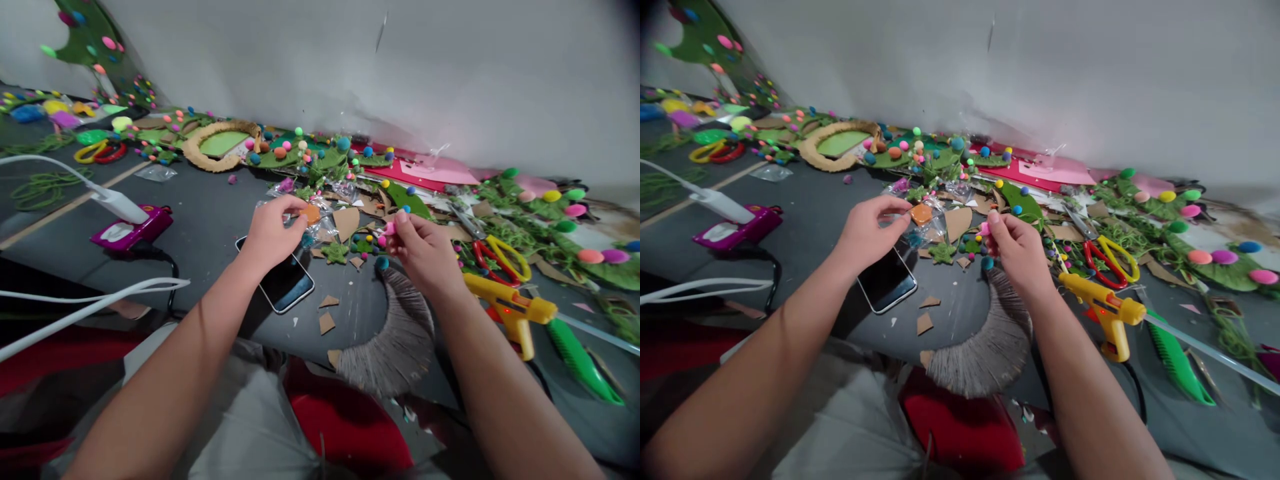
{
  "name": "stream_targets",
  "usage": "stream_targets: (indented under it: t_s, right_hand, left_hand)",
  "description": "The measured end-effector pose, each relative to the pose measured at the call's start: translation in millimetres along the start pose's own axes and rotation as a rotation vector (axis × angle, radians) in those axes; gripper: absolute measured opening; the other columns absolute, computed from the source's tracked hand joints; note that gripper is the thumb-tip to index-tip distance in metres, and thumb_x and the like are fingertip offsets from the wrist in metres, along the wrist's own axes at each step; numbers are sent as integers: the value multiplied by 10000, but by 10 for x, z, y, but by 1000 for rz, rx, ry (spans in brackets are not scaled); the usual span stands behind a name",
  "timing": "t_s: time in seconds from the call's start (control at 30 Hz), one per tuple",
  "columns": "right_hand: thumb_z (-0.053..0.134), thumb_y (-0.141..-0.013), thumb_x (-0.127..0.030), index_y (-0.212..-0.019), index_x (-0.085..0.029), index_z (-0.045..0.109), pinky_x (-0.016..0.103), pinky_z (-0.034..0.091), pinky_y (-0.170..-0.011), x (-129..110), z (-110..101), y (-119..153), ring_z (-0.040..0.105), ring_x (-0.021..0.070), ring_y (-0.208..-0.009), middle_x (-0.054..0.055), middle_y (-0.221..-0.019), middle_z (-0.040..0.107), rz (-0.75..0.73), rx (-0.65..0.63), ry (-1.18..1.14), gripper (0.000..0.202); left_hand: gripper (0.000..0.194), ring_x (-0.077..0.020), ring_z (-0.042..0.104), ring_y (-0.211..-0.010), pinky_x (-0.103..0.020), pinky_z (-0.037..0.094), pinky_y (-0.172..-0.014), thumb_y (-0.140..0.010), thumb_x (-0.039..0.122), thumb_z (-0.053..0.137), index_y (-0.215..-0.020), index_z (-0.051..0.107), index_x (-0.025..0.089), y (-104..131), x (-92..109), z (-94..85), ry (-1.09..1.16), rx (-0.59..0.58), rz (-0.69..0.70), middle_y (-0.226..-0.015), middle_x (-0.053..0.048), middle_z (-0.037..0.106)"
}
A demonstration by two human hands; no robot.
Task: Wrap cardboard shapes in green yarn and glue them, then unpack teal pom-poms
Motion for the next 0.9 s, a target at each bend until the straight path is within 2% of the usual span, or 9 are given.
stream_targets:
  t_s: [0.13, 0.23, 0.3, 0.4, 0.57, 0.63, 0.77, 0.83, 0.9]
  right_hand:
    - [691, -874, -611, -727, -236, 618, 264, 499, -465, -36, 32, 31, 584, 126, -493, 0, -603, 641, 57, -31, -41, 409]
    - [834, -788, -480, -817, -228, 685, 309, 615, -648, -52, 69, 45, 701, 162, -665, 17, -746, 726, 58, -80, -44, 294]
    - [885, -741, -396, -884, -230, 724, 309, 621, -720, -43, 72, 40, 707, 158, -728, 11, -817, 740, 27, -85, -29, 272]
    - [809, -829, -414, -1009, -252, 771, 270, 574, -643, -13, 61, 24, 661, 128, -684, 2, -817, 714, 5, -97, -7, 245]
    - [736, -887, -471, -832, -234, 797, 244, 414, -464, -61, 16, 30, 494, 89, -501, -22, -593, 588, -46, -29, 94, 251]
    - [801, -834, -421, -901, -246, 816, 260, 495, -532, -74, 16, 36, 578, 110, -559, -10, -663, 677, -45, -14, 112, 189]
    - [849, -781, -355, -1067, -245, 807, 367, 617, -815, -31, 43, 30, 734, 186, -827, 40, -969, 800, -8, -46, 71, 309]
    - [807, -828, -375, -1080, -234, 793, 358, 614, -821, -17, 50, 24, 731, 175, -825, 46, -975, 794, -3, -61, 28, 289]
    - [734, -895, -418, -1071, -230, 778, 302, 583, -698, -25, 50, 22, 684, 138, -715, 27, -861, 754, -4, -70, 13, 261]
  left_hand:
    - [240, -272, 705, -989, -400, 534, -891, -814, 335, 724, -1023, 733, 217, 15, -108, 53, -117, -174, -28, -1097, -93, 770]
    - [378, -318, 692, -1021, -459, 507, -944, -753, 422, 795, -1071, 733, 229, 52, -180, 90, -187, -248, -35, -1143, -110, 755]
    - [484, -347, 682, -1046, -493, 486, -980, -692, 470, 846, -1096, 734, 228, 67, -206, 107, -204, -267, -37, -1157, -126, 746]
    - [582, -394, 666, -1102, -548, 456, -1014, -639, 506, 880, -1129, 730, 230, 63, -234, 121, -223, -292, -51, -1199, -146, 731]
    - [528, -395, 676, -1091, -568, 442, -1016, -662, 462, 874, -1116, 723, 238, 34, -261, 116, -211, -300, -91, -1148, -134, 751]
    - [491, -374, 683, -1065, -542, 456, -1000, -671, 422, 869, -1101, 721, 237, 26, -264, 114, -199, -295, -93, -1124, -123, 758]
    - [462, -346, 690, -1012, -498, 496, -928, -684, 379, 856, -1096, 715, 223, 18, -270, 113, -188, -300, -81, -1105, -119, 753]
    - [472, -332, 686, -1005, -480, 502, -911, -687, 364, 850, -1114, 706, 223, 17, -263, 105, -193, -299, -67, -1094, -112, 744]
    - [483, -316, 675, -1014, -464, 502, -914, -693, 345, 844, -1135, 697, 219, 16, -243, 94, -200, -300, -50, -1099, -103, 728]
Point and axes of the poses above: each hand's wrist, its own y-axis away from the middle knuckle, its own z-axis out of the palm, x = y × z, the point moved 4 cm from there along -y, towards the middle knuckle
